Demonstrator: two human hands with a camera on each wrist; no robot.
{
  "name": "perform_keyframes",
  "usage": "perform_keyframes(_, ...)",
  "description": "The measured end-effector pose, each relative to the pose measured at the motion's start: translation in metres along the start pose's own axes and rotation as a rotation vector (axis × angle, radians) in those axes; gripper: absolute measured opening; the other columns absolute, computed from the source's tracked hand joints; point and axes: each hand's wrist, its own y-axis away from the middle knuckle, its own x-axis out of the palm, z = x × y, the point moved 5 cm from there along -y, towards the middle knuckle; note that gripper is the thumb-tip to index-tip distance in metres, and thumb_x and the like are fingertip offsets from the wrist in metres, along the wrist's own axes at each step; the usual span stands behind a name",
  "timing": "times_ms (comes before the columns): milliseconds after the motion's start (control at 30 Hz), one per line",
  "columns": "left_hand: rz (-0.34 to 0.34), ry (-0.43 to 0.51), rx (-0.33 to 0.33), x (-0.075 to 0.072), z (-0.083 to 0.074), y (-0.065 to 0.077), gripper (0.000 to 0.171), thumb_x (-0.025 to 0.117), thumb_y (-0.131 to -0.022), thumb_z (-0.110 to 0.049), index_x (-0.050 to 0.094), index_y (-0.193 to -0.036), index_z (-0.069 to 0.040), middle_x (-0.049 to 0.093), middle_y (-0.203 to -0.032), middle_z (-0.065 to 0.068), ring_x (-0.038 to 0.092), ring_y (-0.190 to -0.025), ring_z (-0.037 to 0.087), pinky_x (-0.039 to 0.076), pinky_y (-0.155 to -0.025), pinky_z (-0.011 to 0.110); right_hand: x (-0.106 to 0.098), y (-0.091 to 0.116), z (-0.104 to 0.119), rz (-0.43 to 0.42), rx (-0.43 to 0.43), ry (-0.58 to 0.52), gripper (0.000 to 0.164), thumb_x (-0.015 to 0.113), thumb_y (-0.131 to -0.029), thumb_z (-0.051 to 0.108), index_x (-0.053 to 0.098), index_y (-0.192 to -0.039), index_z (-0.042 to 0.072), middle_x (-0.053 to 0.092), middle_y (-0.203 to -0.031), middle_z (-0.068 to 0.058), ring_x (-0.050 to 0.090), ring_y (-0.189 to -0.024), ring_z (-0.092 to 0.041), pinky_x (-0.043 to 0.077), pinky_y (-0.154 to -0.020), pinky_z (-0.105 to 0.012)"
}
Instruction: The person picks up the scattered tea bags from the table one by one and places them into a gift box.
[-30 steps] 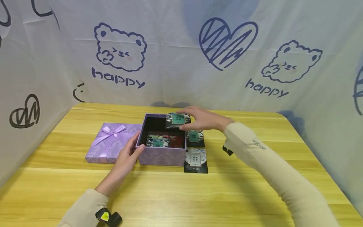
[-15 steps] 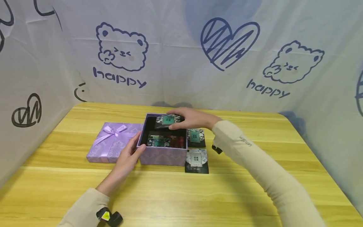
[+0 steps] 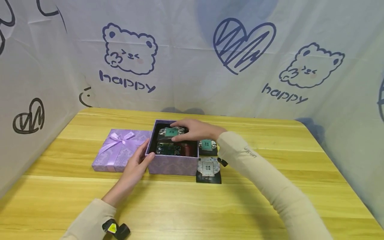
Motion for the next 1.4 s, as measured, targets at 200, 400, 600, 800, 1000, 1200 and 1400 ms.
perform_keyframes(200, -0.002, -0.005, 0.003, 0.001, -0.001, 0.000, 0.059, 0.047, -0.103, -0.016, 0.020, -0.154, -0.005, 0.021, -0.156, 0.019, 0.030, -0.137, 0.038, 0.025, -0.112, 0.046, 0.002, -0.003, 0.000, -0.002, 0.019, -0.001, 0.064, 0.057, -0.092, 0.049, 0.042, -0.147, 0.019, 0.037, -0.152, -0.005, 0.033, -0.138, -0.024, 0.030, -0.110, -0.044)
perform_keyframes(400, -0.001, -0.005, 0.008, 0.001, -0.001, 0.000, 0.058, 0.047, -0.103, -0.016, 0.020, -0.154, -0.004, 0.021, -0.156, 0.020, 0.028, -0.138, 0.038, 0.024, -0.112, 0.046, 0.003, -0.004, 0.001, -0.024, 0.017, 0.001, 0.065, 0.058, -0.092, 0.049, 0.043, -0.147, 0.018, 0.037, -0.151, -0.007, 0.033, -0.138, -0.024, 0.030, -0.110, -0.044)
perform_keyframes(600, 0.000, -0.009, 0.005, 0.002, -0.001, 0.000, 0.058, 0.047, -0.103, -0.016, 0.020, -0.154, -0.004, 0.021, -0.156, 0.020, 0.028, -0.138, 0.039, 0.024, -0.112, 0.046, 0.006, -0.003, 0.000, -0.044, 0.013, 0.005, 0.064, 0.056, -0.094, 0.047, 0.042, -0.147, 0.015, 0.036, -0.151, -0.008, 0.033, -0.138, -0.025, 0.030, -0.110, -0.045)
perform_keyframes(800, 0.001, -0.005, 0.006, 0.003, -0.001, 0.001, 0.058, 0.046, -0.103, -0.016, 0.020, -0.154, -0.004, 0.020, -0.156, 0.021, 0.028, -0.138, 0.040, 0.024, -0.112, 0.047, 0.006, -0.001, 0.000, -0.064, 0.005, 0.013, 0.062, 0.056, -0.095, 0.046, 0.044, -0.146, 0.012, 0.038, -0.150, -0.010, 0.033, -0.137, -0.026, 0.030, -0.111, -0.045)
perform_keyframes(1000, 0.003, -0.012, -0.013, 0.003, 0.000, 0.000, 0.059, 0.047, -0.104, -0.018, 0.019, -0.154, -0.006, 0.020, -0.156, 0.019, 0.030, -0.137, 0.039, 0.025, -0.111, 0.046, 0.007, 0.008, 0.001, -0.104, -0.004, -0.006, 0.063, 0.059, -0.094, 0.045, 0.045, -0.146, 0.014, 0.038, -0.150, -0.008, 0.034, -0.137, -0.025, 0.031, -0.110, -0.045)
perform_keyframes(1200, 0.002, -0.010, -0.023, 0.003, -0.001, 0.001, 0.059, 0.046, -0.104, -0.019, 0.019, -0.155, -0.007, 0.020, -0.157, 0.019, 0.029, -0.137, 0.038, 0.025, -0.111, 0.047, 0.001, 0.027, 0.004, -0.151, -0.037, -0.017, 0.059, 0.060, -0.094, 0.040, 0.046, -0.145, 0.014, 0.038, -0.151, -0.009, 0.033, -0.138, -0.026, 0.029, -0.111, -0.047)
perform_keyframes(1400, -0.001, -0.019, -0.034, 0.002, -0.001, 0.001, 0.059, 0.046, -0.104, -0.019, 0.019, -0.155, -0.009, 0.019, -0.157, 0.017, 0.030, -0.137, 0.037, 0.026, -0.111, 0.046, -0.001, 0.049, 0.004, -0.178, -0.065, 0.008, 0.055, 0.058, -0.097, 0.033, 0.045, -0.145, 0.008, 0.038, -0.150, -0.012, 0.032, -0.138, -0.029, 0.028, -0.111, -0.047)
